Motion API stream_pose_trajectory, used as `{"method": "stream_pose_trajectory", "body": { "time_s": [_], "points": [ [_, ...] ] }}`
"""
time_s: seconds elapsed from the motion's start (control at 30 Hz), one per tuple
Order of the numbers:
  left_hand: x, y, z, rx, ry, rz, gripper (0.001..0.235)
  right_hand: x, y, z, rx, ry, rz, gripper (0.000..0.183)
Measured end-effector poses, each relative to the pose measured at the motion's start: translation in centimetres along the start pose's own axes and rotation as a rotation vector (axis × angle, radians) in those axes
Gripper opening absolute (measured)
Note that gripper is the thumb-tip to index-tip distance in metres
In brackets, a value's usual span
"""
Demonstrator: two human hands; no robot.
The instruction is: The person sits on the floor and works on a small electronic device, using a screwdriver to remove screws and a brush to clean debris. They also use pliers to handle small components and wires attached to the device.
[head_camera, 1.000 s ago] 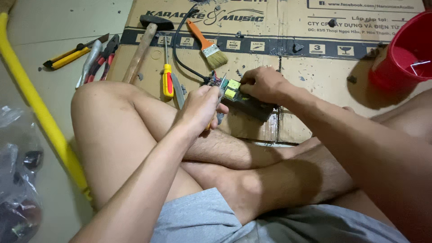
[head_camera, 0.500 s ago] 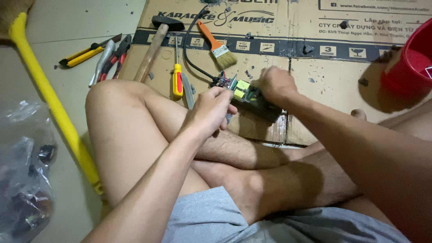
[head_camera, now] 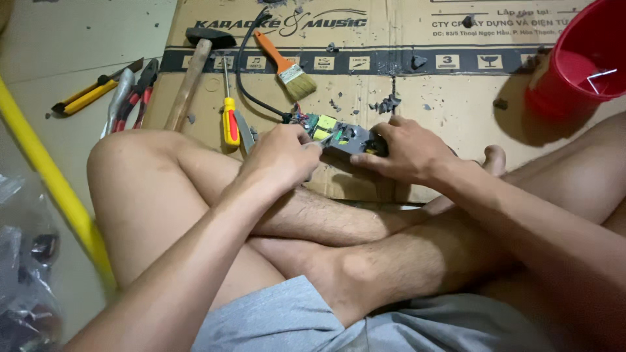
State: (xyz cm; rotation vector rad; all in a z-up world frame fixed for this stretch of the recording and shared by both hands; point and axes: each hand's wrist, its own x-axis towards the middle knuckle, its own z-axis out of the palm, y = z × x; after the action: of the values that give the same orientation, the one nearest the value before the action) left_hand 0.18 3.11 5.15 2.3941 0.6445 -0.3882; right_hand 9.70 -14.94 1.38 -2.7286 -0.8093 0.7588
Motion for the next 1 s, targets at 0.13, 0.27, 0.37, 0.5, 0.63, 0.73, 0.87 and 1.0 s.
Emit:
{"method": "stream_pose_trajectory", "body": {
  "time_s": [0.13,0.27,0.37,0.5,0.63,0.73,0.87,1.0],
  "points": [
    [1.8,-1.5,0.4,-0.022,0.03,0.036,0.034,-0.1,-1.2,-0.6,-0.173,-0.043,-0.016,0.071],
    [-0.4,-0.6,-0.2,-0.059,0.014,0.017,0.039,-0.1,-0.5,0.6,-0.048,0.113,-0.061,0.064],
    [-0.4,-1.5,0.5,-0.076,0.021,-0.037,0.043,1.4,0.5,1.6,-0.182,0.159,-0.032,0.067],
    [-0.1,-1.8,0.7,-0.127,0.031,-0.036,0.043,2.1,0.5,2.5,0.144,0.195,-0.01,0.083],
    [-1.1,-1.4,0.4,-0.154,0.047,-0.055,0.044,0.5,-0.7,1.5,-0.116,0.218,-0.016,0.072],
    [-2.2,-1.1,0.0,-0.197,0.061,-0.076,0.044,0.6,-0.1,1.0,-0.196,0.26,-0.041,0.067],
    [-2.2,-1.2,0.3,-0.189,0.076,-0.073,0.042,0.8,0.5,1.0,-0.164,0.279,-0.054,0.059],
    [-2.0,-1.4,0.7,-0.195,0.091,-0.024,0.044,0.3,-0.2,0.9,-0.249,0.287,-0.065,0.051]
  ]
}}
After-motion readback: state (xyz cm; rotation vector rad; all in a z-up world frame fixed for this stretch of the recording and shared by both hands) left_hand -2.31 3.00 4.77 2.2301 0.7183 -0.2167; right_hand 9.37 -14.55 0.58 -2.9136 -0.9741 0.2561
